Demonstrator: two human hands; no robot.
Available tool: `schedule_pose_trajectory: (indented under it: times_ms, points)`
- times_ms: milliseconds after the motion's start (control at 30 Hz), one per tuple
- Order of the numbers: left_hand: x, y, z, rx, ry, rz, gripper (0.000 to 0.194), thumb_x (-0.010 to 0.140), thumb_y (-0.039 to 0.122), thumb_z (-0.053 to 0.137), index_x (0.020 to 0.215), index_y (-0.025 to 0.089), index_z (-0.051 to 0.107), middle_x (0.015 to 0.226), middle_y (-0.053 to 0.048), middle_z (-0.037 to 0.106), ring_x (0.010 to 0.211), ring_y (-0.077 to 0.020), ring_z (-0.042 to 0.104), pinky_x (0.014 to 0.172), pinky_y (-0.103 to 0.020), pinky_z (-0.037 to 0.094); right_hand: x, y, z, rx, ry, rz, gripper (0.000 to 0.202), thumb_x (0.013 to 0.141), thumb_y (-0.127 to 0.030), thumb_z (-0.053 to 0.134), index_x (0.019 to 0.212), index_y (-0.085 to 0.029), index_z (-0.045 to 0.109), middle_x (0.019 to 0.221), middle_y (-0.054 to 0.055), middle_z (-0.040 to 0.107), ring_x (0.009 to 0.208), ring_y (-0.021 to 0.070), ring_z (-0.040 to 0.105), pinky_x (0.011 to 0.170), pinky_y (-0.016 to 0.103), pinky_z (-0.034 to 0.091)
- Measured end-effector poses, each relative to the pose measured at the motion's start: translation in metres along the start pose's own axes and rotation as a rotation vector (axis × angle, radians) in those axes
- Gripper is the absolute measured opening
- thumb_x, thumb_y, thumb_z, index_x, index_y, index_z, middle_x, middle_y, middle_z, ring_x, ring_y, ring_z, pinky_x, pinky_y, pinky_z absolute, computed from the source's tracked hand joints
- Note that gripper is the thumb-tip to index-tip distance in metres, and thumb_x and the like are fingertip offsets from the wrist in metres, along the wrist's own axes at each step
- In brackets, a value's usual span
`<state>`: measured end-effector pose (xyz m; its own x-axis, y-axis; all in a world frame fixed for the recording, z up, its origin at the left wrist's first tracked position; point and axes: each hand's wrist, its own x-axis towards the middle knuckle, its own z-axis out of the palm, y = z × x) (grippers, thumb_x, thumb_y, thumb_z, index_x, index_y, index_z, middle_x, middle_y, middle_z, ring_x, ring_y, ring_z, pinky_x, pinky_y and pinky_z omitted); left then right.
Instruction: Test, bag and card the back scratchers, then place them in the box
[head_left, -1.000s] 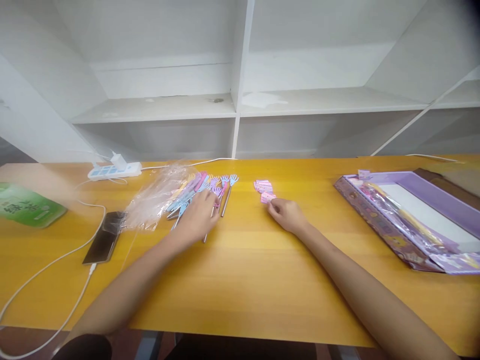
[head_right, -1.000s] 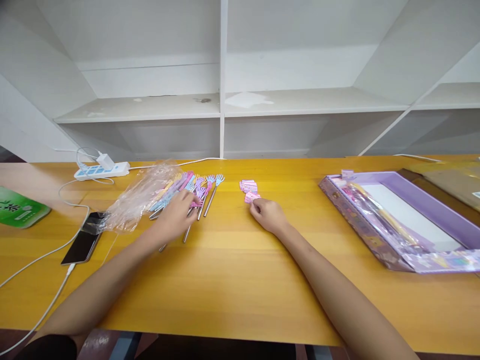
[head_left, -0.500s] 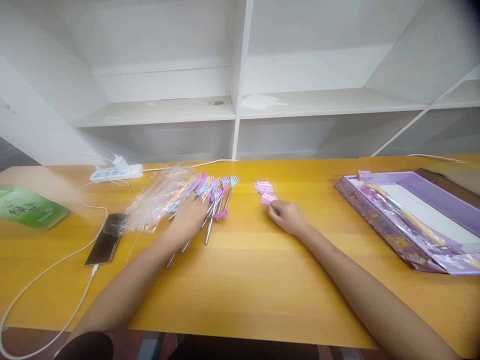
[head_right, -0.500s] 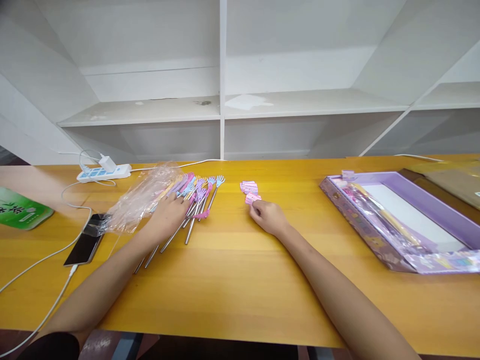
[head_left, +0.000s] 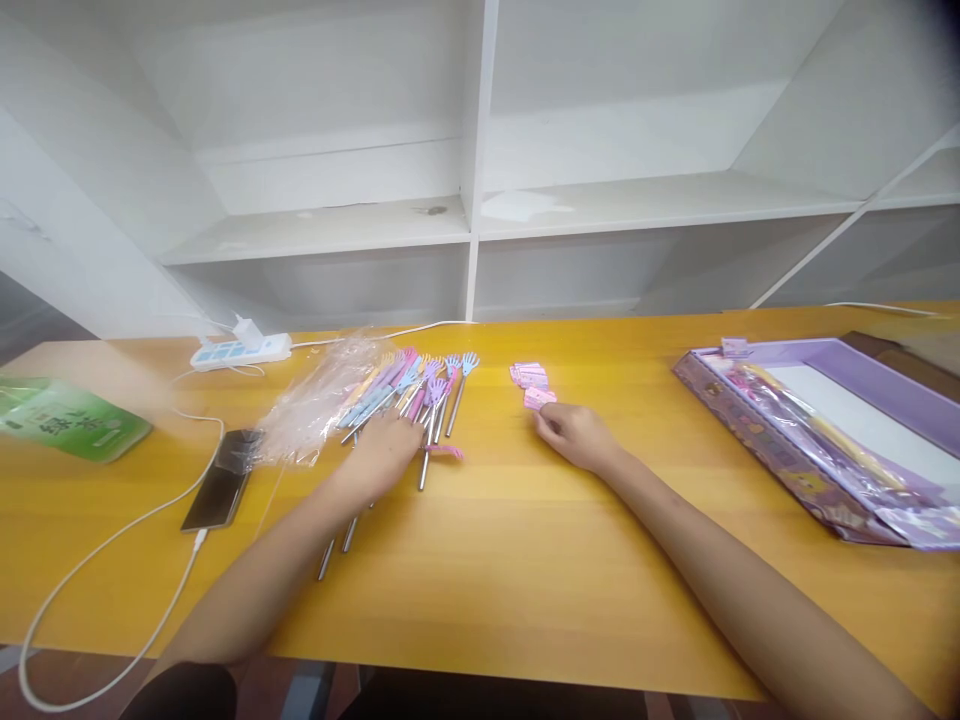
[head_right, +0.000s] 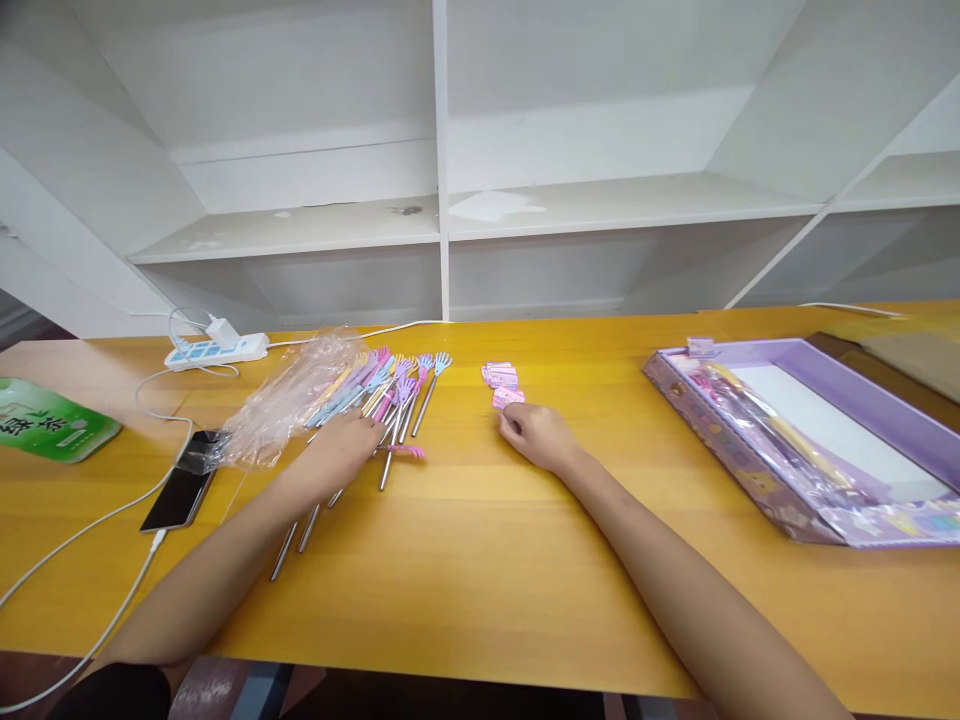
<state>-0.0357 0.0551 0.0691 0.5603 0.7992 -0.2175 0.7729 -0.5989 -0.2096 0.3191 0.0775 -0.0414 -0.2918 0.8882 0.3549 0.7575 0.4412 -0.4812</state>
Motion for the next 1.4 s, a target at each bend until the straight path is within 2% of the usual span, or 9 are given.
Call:
schedule_pose_trajectory:
  times_ms: [133, 300, 433, 533, 600, 733, 967, 1133, 1400]
  points:
    - [0.003, 0.002, -0.006, -0.016, 0.131, 0.071, 0.020, 0.098, 0.006, 0.054, 0.099, 0.016, 0.072, 0.090, -0.011, 0.072, 0.095, -0.0276, 0.065, 0.084, -0.036, 0.049, 0.000, -0.002, -0.001, 0.086, 0.004, 0.009, 0.042, 0.099, -0.041, 0.053, 0.065, -0.023, 0.037, 0.060, -0.001, 0.047, 0.056, 0.0146, 0.036, 0.061, 0.031, 0.025]
    - [0.011, 0.020, 0.005, 0.010, 0.504, 0.201, 0.036, 0.099, 0.005, 0.053, 0.128, 0.023, 0.066, 0.103, -0.009, 0.067, 0.096, -0.0247, 0.058, 0.079, -0.035, 0.044, -0.003, -0.015, -0.001, 0.279, -0.015, 0.034, 0.053, 0.110, -0.057, 0.032, 0.074, -0.023, 0.051, 0.066, 0.002, 0.053, 0.059, 0.0169, 0.046, 0.061, 0.031, 0.036]
    - [0.015, 0.042, 0.022, 0.051, 0.658, 0.303, 0.030, 0.107, 0.014, 0.048, 0.129, 0.024, 0.065, 0.099, -0.006, 0.065, 0.091, -0.0223, 0.057, 0.078, -0.035, 0.041, -0.012, -0.046, -0.007, 0.811, -0.355, 0.086, 0.066, 0.107, -0.072, 0.021, 0.109, -0.020, 0.062, 0.088, 0.007, 0.068, 0.069, 0.0180, 0.060, 0.063, 0.030, 0.047]
    - [0.013, 0.056, 0.030, 0.061, 0.632, 0.389, 0.026, 0.109, 0.017, 0.045, 0.124, 0.021, 0.065, 0.094, -0.005, 0.064, 0.084, -0.0205, 0.056, 0.070, -0.033, 0.039, -0.021, -0.076, -0.013, 0.985, -0.689, 0.109, 0.052, 0.103, -0.067, 0.053, 0.121, -0.019, 0.063, 0.108, 0.010, 0.071, 0.087, 0.0193, 0.064, 0.079, 0.033, 0.052]
    - [0.010, 0.061, 0.029, 0.052, 0.609, 0.429, 0.024, 0.109, 0.017, 0.044, 0.120, 0.019, 0.065, 0.093, -0.005, 0.064, 0.082, -0.0202, 0.056, 0.068, -0.033, 0.038, -0.025, -0.091, -0.014, 0.931, -0.749, 0.111, 0.044, 0.103, -0.061, 0.058, 0.115, -0.019, 0.065, 0.101, 0.007, 0.069, 0.083, 0.0172, 0.061, 0.080, 0.032, 0.050]
    - [0.006, 0.053, 0.012, -0.021, 0.608, 0.372, 0.020, 0.110, 0.026, 0.045, 0.112, 0.019, 0.064, 0.097, -0.007, 0.065, 0.088, -0.0220, 0.058, 0.076, -0.034, 0.044, -0.026, -0.092, -0.010, 0.838, -0.638, 0.132, 0.048, 0.105, -0.065, 0.052, 0.097, -0.019, 0.064, 0.082, 0.000, 0.055, 0.070, 0.0129, 0.047, 0.065, 0.027, 0.041]
    - [0.009, -0.003, -0.010, -0.096, 0.394, -0.214, 0.023, 0.103, 0.018, 0.044, 0.103, 0.013, 0.066, 0.107, -0.017, 0.068, 0.105, -0.0311, 0.063, 0.096, -0.044, 0.049, -0.014, -0.040, -0.010, 0.995, -0.347, 0.375, 0.054, 0.095, -0.073, 0.061, 0.080, -0.021, 0.056, 0.058, -0.009, 0.029, 0.051, 0.0093, 0.022, 0.048, 0.025, 0.016]
    - [0.015, -0.015, 0.004, -0.153, 0.059, -0.269, 0.028, 0.106, 0.029, 0.045, 0.105, 0.015, 0.069, 0.110, -0.016, 0.074, 0.103, -0.0281, 0.071, 0.089, -0.037, 0.054, -0.007, -0.026, -0.007, 1.076, -0.187, 0.408, 0.054, 0.094, -0.073, 0.062, 0.077, -0.023, 0.052, 0.058, -0.011, 0.019, 0.050, 0.0093, 0.014, 0.047, 0.025, 0.014]
    - [0.024, -0.002, 0.003, -0.157, -0.050, -0.369, 0.031, 0.103, 0.022, 0.044, 0.118, 0.008, 0.066, 0.104, -0.023, 0.077, 0.094, -0.0303, 0.077, 0.082, -0.037, 0.058, -0.009, -0.028, -0.005, 1.070, -0.205, 0.431, 0.052, 0.094, -0.068, 0.067, 0.076, -0.021, 0.055, 0.057, -0.009, 0.025, 0.049, 0.0080, 0.020, 0.047, 0.025, 0.016]
